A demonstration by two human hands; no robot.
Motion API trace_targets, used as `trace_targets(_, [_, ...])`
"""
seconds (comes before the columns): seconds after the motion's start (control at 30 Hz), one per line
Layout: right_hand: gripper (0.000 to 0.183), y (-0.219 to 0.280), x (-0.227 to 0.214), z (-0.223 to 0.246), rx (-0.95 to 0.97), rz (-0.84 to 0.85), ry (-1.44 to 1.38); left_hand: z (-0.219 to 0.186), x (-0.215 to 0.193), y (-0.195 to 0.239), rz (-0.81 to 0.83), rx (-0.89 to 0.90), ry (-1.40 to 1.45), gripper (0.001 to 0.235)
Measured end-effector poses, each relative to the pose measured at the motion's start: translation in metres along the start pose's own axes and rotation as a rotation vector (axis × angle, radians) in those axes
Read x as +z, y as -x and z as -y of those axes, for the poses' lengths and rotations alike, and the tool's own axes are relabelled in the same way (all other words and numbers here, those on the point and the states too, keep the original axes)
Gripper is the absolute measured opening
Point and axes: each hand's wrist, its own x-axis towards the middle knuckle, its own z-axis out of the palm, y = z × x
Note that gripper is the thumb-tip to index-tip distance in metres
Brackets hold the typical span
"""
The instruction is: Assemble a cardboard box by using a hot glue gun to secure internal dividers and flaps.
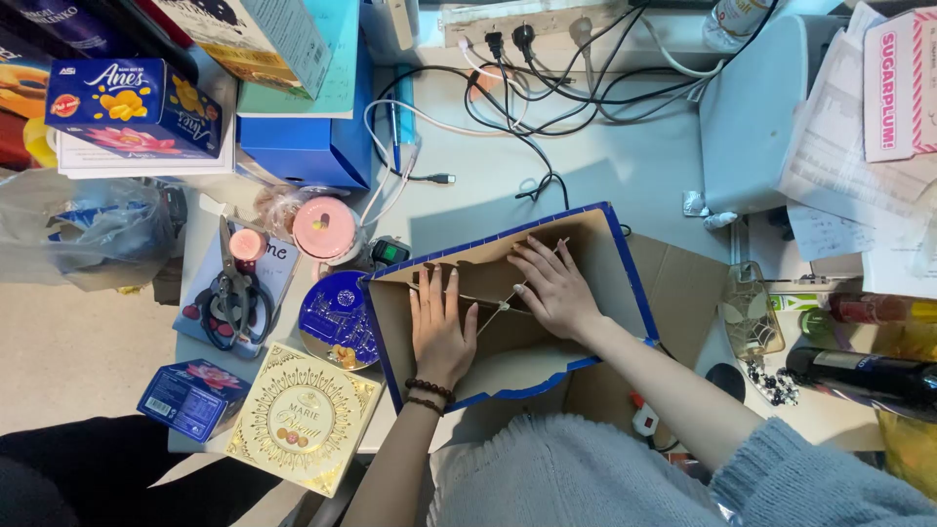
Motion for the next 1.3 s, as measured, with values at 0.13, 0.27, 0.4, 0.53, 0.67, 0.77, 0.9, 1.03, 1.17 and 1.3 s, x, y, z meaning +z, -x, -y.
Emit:
trace_targets(0.13, [0.046,0.003,0.001,0.002,0.025,-0.003,-0.009,0.001,-0.001,0.001,0.038,-0.009,0.039,0.056])
trace_targets(0.27, [0.046,-0.002,-0.001,0.0,0.02,0.002,-0.018,0.004,-0.001,-0.006,0.07,-0.01,0.038,0.056])
trace_targets(0.4, [0.046,0.003,-0.003,0.004,0.022,-0.001,-0.044,-0.001,0.005,0.005,0.061,-0.063,0.003,0.057])
trace_targets(0.53, [0.045,0.005,0.001,0.002,0.008,-0.032,-0.033,-0.002,0.009,0.012,0.028,-0.048,-0.059,0.057])
trace_targets(0.67, [0.045,0.0,0.005,-0.003,-0.015,-0.055,-0.065,0.004,0.011,0.006,0.017,-0.015,-0.121,0.057])
trace_targets(0.77, [0.05,0.003,-0.009,0.006,0.022,0.003,-0.172,0.01,0.018,0.01,-0.035,0.027,-0.177,0.059])
trace_targets(0.9, [0.051,0.012,-0.041,0.01,0.117,-0.095,-0.225,0.012,0.019,0.01,-0.161,0.162,-0.216,0.062])
trace_targets(1.03, [0.039,0.061,-0.087,0.009,0.189,-0.356,-0.216,0.006,0.01,-0.001,-0.139,0.309,-0.134,0.06])
trace_targets(1.17, [0.023,0.161,-0.098,0.024,0.896,-0.567,-0.826,-0.012,0.003,-0.008,0.017,0.46,0.003,0.061])
trace_targets(1.3, [0.022,0.289,-0.062,0.006,1.554,-0.944,-1.347,-0.017,0.024,-0.007,0.181,0.488,0.062,0.07])
